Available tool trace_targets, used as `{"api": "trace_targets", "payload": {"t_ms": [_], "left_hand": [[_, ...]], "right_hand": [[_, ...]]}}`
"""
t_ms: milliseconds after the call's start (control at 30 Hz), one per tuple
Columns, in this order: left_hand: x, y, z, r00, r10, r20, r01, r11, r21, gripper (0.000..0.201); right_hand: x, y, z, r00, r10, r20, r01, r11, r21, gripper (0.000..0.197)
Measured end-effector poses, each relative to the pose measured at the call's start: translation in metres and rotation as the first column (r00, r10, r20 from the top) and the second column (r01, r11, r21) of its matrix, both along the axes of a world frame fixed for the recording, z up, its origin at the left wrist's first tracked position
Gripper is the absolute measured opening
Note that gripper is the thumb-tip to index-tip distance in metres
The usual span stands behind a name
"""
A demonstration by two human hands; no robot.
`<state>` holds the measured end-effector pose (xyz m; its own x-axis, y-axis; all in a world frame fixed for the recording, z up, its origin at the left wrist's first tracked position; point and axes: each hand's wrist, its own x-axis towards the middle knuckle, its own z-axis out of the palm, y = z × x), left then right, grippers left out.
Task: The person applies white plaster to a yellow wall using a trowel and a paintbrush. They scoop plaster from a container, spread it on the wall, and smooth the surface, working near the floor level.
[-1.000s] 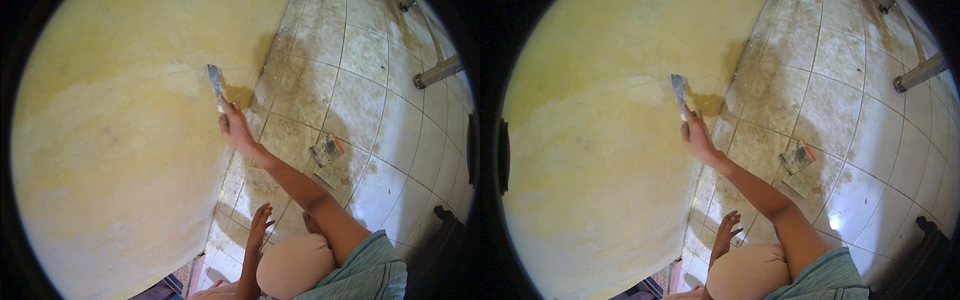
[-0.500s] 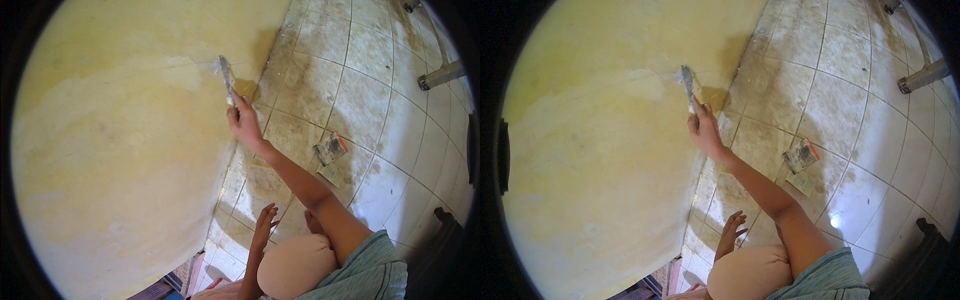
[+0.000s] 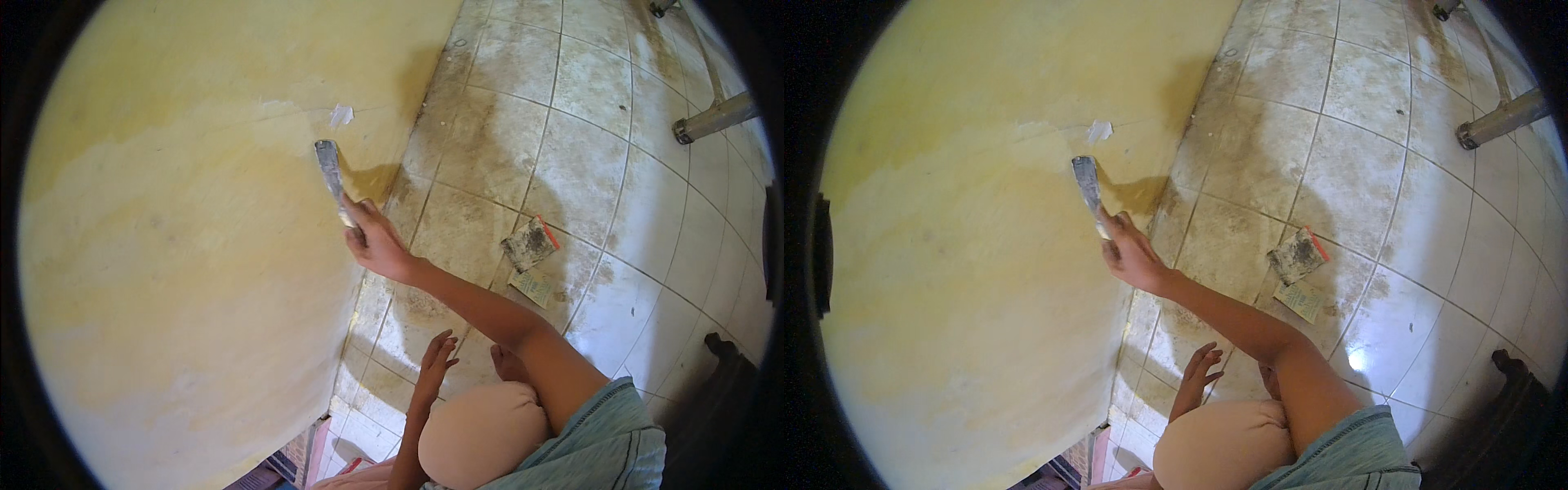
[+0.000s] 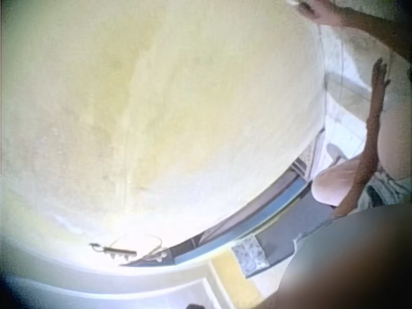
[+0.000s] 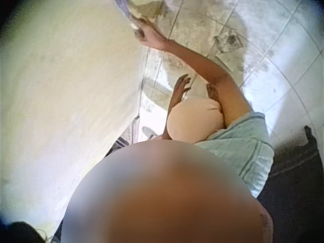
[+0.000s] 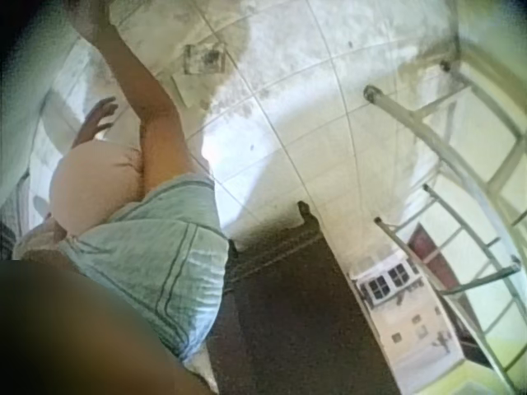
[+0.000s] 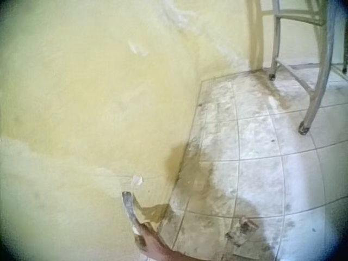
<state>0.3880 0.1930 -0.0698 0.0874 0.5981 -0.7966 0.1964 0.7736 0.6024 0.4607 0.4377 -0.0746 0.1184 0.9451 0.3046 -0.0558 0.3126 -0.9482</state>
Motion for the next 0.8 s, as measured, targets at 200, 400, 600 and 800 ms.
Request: {"api": "trace_targets", "payload": {"t_ms": [200, 400, 600, 800], "left_hand": [[-0.004, -0.005, -0.002, 1.0, -0.001, -0.001, 0.001, 0.999, 0.035, 0.053], [-0.021, -0.022, -0.007, 0.999, 0.036, -0.03, -0.036, 0.999, 0.004, 0.054], [-0.015, -0.022, -0.009, 1.0, 0.022, -0.008, -0.022, 1.0, 0.017, 0.054], [-0.008, -0.012, -0.011, 1.0, -0.001, -0.002, 0.001, 1.0, 0.012, 0.053]], "right_hand": [[0.047, 0.012, 0.005, 0.981, -0.186, 0.05, 0.19, 0.976, -0.106, 0.053], [0.037, 0.041, 0.013, 0.98, -0.182, 0.076, 0.192, 0.968, -0.162, 0.058], [0.023, 0.017, 0.036, 0.979, -0.068, 0.191, 0.096, 0.985, -0.143, 0.061], [0.068, -0.003, 0.047, 0.999, 0.014, 0.045, -0.005, 0.981, -0.196, 0.053]]}}
